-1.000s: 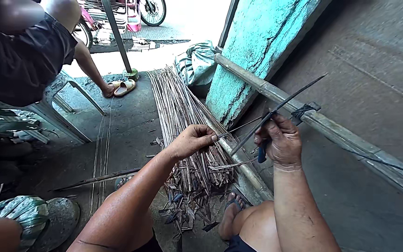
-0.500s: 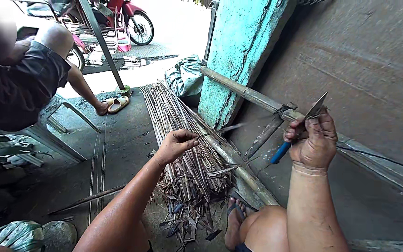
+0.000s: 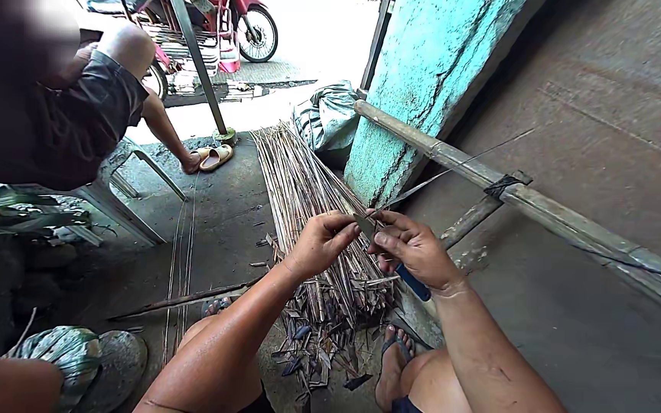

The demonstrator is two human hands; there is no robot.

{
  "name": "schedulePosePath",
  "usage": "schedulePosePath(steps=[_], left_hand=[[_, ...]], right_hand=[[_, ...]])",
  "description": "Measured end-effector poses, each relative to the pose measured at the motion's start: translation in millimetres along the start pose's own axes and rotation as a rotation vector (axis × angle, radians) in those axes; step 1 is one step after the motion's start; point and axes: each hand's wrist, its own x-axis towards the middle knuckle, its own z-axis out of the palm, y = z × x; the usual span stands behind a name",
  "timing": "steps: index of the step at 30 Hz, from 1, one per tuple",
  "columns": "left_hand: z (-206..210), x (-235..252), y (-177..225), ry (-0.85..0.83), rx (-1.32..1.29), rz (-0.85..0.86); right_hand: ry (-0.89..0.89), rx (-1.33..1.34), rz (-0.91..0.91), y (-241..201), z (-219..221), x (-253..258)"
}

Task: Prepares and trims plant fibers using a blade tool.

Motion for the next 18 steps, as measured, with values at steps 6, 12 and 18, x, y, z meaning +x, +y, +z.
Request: schedulePosePath(steps=[6,12,18], left_hand=[[1,4,-2,-0.016,0.033,-0.03],[0,2,-2,-0.028,0.058,-0.028],[7,1,1,0.022,0.034,-0.037]], right_hand=[[0.032,-0.049,-0.085,7,-8,6],[0.149,-0.014,-0.228,6,-24,3],[0.134,0.001,-0.21,0,-26,-3]])
